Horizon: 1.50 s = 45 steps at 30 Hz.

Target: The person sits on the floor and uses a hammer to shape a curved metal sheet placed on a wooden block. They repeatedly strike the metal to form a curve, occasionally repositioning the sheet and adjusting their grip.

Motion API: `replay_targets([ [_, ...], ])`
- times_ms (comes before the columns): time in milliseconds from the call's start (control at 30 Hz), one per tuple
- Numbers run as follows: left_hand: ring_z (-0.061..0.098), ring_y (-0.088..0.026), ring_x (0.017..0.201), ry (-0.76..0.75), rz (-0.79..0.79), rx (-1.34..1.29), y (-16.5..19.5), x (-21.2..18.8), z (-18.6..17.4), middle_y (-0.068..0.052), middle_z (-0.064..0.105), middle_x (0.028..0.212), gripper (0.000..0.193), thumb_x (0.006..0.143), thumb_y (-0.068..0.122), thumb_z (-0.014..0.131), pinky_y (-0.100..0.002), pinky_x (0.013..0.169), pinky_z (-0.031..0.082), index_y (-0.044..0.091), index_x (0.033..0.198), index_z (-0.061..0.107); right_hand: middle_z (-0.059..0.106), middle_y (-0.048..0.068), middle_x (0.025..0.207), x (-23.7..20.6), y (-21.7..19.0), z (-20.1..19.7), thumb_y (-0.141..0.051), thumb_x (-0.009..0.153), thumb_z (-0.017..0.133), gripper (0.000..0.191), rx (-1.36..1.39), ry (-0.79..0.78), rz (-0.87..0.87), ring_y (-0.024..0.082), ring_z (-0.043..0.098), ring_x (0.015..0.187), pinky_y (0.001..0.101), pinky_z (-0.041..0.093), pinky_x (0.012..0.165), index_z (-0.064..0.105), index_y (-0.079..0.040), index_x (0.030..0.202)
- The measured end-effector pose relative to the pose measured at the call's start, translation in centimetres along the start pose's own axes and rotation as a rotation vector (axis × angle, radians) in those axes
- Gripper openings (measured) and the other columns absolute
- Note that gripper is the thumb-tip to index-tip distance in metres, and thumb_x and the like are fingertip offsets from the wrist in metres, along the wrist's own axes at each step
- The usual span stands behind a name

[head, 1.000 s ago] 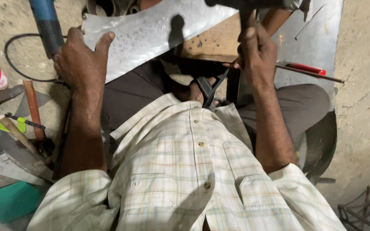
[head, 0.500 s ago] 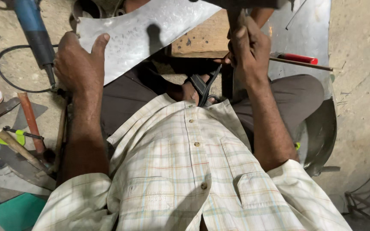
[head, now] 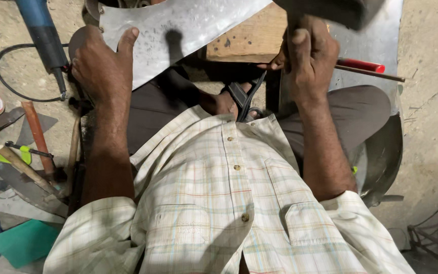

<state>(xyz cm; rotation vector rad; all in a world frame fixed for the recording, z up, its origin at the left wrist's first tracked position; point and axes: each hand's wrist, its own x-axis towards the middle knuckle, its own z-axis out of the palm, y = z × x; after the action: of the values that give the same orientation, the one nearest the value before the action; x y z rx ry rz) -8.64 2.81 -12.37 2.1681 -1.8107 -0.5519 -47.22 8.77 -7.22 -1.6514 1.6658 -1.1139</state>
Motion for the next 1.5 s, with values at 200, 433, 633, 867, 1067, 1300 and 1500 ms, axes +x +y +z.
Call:
replay_targets([
  [200,0.076,-0.038,0.086,0.061,0.078,0.003,-0.2,0.3,0.0,-0.023,0.076,0.089,0.060,0.096,0.050,0.085,-0.060,0.077,0.056,-0.004,0.114,0.066,0.059,-0.007,0.069,0.0,1.0,2.8,-0.065,0.110,0.043,0.061,-0.276,-0.158,0.194,0.003,0.062,0.060,0.0236,0.055,0.052,0.066,-0.009,0.117],
  [433,0.075,-0.039,0.093,0.019,-0.027,0.008,0.0,0.0,0.3,-0.023,0.075,0.094,0.060,0.097,0.056,0.081,-0.060,0.078,0.056,0.000,0.112,0.066,0.059,-0.001,0.080,0.5,-1.1,-0.6,-0.065,0.112,0.048,0.061,0.021,-0.089,0.067,0.010,0.065,0.068,0.0288,0.057,0.057,0.064,-0.007,0.106],
  [633,0.075,-0.039,0.089,0.090,0.000,-0.030,0.1,-0.2,0.5,-0.023,0.076,0.094,0.062,0.093,0.055,0.082,-0.063,0.081,0.055,-0.001,0.115,0.067,0.057,0.001,0.074,-0.2,-1.1,3.2,-0.058,0.111,0.057,0.056,-0.009,-0.064,0.061,0.013,0.058,0.065,0.0289,0.052,0.057,0.063,-0.003,0.099],
  [867,0.074,-0.040,0.091,0.055,0.009,-0.074,-0.1,-0.3,1.9,-0.024,0.075,0.096,0.060,0.094,0.053,0.083,-0.065,0.080,0.053,0.000,0.116,0.068,0.054,0.000,0.074,0.5,-3.2,1.2,-0.053,0.112,0.056,0.051,0.083,-0.142,0.272,0.008,0.056,0.062,0.0245,0.049,0.053,0.063,-0.003,0.107],
  [1067,0.074,-0.039,0.092,0.047,-0.005,-0.159,0.4,-0.5,3.4,-0.024,0.075,0.096,0.060,0.097,0.052,0.081,-0.061,0.073,0.055,-0.002,0.119,0.066,0.067,0.003,0.082,-0.8,-2.1,3.2,-0.052,0.116,0.056,0.054,-0.136,-0.107,0.023,0.010,0.070,0.074,0.0270,0.058,0.065,0.068,0.001,0.114],
  [1300,0.076,-0.035,0.092,0.092,0.018,-0.178,0.6,-0.1,4.7,-0.020,0.076,0.096,0.056,0.100,0.052,0.079,-0.060,0.076,0.055,0.001,0.120,0.064,0.060,0.003,0.073,0.9,-3.6,1.3,-0.059,0.110,0.053,0.057,0.170,-0.134,0.239,0.010,0.069,0.067,0.0281,0.065,0.061,0.057,-0.004,0.097],
  [1500,0.074,-0.036,0.088,0.171,0.063,-0.141,1.6,0.0,5.1,-0.020,0.075,0.092,0.057,0.099,0.050,0.078,-0.062,0.072,0.053,-0.002,0.118,0.063,0.054,0.006,0.079,-0.1,-2.8,3.2,-0.052,0.112,0.057,0.052,0.385,-0.021,-0.096,0.014,0.055,0.059,0.0286,0.056,0.056,0.053,-0.003,0.098],
])
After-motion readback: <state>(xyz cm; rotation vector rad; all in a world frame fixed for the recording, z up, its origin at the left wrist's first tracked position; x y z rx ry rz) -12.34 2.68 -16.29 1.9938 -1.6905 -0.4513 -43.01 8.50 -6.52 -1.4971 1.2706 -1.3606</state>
